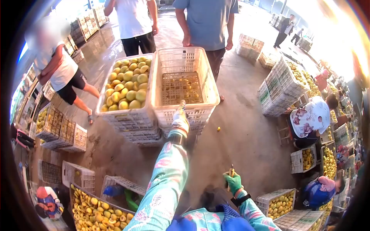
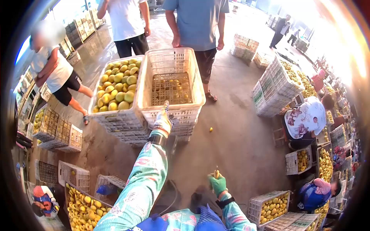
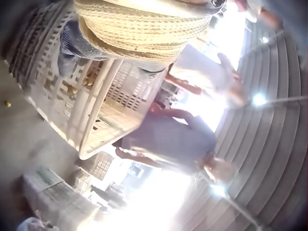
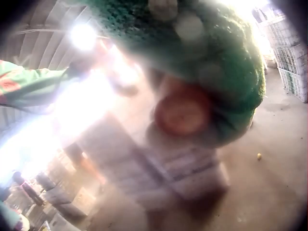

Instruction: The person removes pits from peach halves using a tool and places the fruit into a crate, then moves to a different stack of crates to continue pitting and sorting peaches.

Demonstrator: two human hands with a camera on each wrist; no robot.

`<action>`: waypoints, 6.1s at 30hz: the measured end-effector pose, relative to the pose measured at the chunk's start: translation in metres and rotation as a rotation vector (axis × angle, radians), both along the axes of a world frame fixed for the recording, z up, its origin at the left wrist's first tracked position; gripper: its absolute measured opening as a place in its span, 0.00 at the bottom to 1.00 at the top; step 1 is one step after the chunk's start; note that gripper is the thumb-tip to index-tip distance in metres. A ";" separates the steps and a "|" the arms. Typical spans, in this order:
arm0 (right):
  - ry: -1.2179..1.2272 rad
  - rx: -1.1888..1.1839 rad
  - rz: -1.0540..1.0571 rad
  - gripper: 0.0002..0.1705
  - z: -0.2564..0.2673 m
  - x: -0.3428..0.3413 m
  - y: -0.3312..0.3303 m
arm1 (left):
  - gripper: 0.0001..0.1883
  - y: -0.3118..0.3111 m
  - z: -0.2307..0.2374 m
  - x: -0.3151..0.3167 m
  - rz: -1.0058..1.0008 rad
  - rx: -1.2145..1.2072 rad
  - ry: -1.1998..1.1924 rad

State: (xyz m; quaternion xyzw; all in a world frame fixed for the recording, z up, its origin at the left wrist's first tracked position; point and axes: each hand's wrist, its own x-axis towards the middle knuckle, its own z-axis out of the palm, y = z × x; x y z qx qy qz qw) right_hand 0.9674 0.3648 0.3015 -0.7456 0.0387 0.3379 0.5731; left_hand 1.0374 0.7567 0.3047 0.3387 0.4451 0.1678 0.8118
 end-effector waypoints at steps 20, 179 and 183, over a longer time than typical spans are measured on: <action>0.802 0.550 -0.043 0.07 0.015 0.233 0.168 | 0.13 -0.137 0.241 -0.192 0.454 0.174 -0.096; -0.063 -0.111 1.381 0.28 -0.178 0.318 0.644 | 0.36 0.212 -0.192 0.094 0.000 0.878 0.993; 0.254 0.034 1.243 0.27 -0.190 0.323 0.628 | 0.39 0.221 -0.193 0.094 0.072 0.637 0.745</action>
